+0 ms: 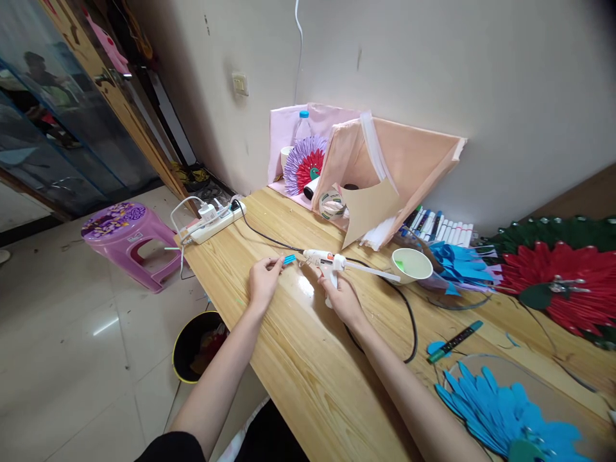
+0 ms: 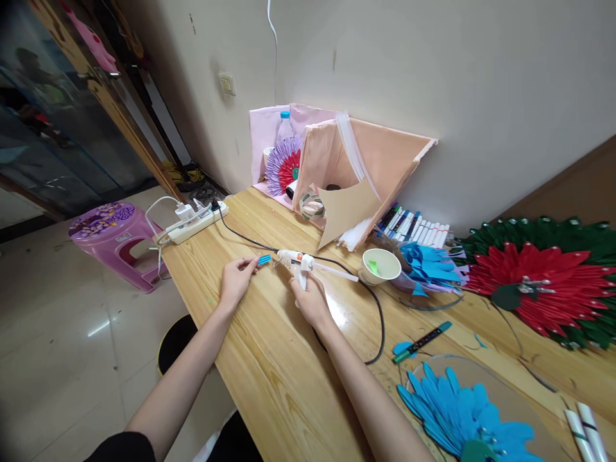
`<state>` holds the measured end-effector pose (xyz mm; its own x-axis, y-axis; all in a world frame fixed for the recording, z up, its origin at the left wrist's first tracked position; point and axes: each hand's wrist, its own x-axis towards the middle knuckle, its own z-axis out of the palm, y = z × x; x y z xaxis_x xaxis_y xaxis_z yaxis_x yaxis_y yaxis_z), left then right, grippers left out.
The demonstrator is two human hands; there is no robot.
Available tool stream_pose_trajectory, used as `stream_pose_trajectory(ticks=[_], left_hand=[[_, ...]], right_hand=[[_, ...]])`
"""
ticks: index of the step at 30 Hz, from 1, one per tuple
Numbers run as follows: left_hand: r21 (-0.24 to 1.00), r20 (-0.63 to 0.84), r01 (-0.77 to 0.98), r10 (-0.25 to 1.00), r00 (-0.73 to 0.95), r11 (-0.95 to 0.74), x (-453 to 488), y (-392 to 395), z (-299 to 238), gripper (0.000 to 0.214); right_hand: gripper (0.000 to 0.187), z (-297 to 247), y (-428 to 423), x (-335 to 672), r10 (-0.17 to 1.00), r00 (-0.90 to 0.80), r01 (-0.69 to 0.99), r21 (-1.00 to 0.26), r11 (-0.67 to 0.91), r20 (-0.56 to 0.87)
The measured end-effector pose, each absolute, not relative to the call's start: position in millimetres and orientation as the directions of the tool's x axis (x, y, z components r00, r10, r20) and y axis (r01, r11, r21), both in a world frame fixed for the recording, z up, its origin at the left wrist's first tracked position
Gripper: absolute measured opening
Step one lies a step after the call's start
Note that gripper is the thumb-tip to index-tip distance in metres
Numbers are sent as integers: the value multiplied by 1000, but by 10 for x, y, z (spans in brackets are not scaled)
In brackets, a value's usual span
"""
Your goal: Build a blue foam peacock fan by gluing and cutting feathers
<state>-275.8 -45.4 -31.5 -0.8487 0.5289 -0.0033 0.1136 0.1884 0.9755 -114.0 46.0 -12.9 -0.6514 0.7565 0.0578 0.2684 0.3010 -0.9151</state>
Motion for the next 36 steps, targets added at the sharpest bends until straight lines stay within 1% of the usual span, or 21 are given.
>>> stream_pose_trajectory(ticks=[3, 6, 8, 10, 13, 16, 18, 22, 27, 29, 32, 34, 36], left_hand=[[977, 1, 114, 532, -847, 180, -2759, -466, -300, 28], [981, 9, 113, 545, -839, 158, -2716, -472, -246, 30], [983, 6, 108, 564, -825, 147, -2647, -477, -189, 32], [988, -34, 66, 606, -795, 143, -2547, -486, -120, 33], [986, -144, -45, 689, -711, 160, -2367, -506, -12, 34], [982, -188, -102, 749, -635, 160, -2187, -498, 80, 34], [978, -210, -116, 786, -582, 175, -2068, -456, 126, 34], [971, -234, -61, 868, -437, 231, -1789, -268, 184, 27], [975, -213, 9, 947, -241, 221, -1377, 39, 212, 20], [974, -219, 24, 958, -185, 227, -1239, 127, 201, 21], [959, -282, -11, 955, -89, 282, -1099, 195, 158, 24], [953, -302, -15, 952, -47, 302, -1053, 204, 119, 27], [957, -290, 16, 956, -30, 291, -1033, 194, 79, 28]], right_hand=[[28, -109, 564, -1216, 792, -600, 295, -889, 350, 113], [31, -110, 712, -1382, 788, -578, 374, -790, 486, 212], [27, -127, 796, -1507, 777, -583, 397, -750, 528, 238], [23, -142, 844, -1593, 767, -591, 407, -728, 552, 250], [19, -121, 839, -1555, 757, -605, 425, -704, 569, 246], [21, -25, 764, -1240, 743, -625, 433, -684, 586, 241], [23, 65, 693, -895, 719, -644, 407, -678, 611, 261], [18, 202, 539, -126, 782, -569, 342, -792, 506, 254], [16, 163, 397, 511, 852, -466, 362, -828, 429, 238], [17, 118, 356, 645, 894, -388, 365, -852, 374, 226], [18, 61, 304, 766, 936, -294, 351, -890, 292, 192], [17, 30, 278, 809, 949, -266, 348, -902, 256, 167], [17, 4, 260, 829, 954, -256, 351, -904, 243, 157]])
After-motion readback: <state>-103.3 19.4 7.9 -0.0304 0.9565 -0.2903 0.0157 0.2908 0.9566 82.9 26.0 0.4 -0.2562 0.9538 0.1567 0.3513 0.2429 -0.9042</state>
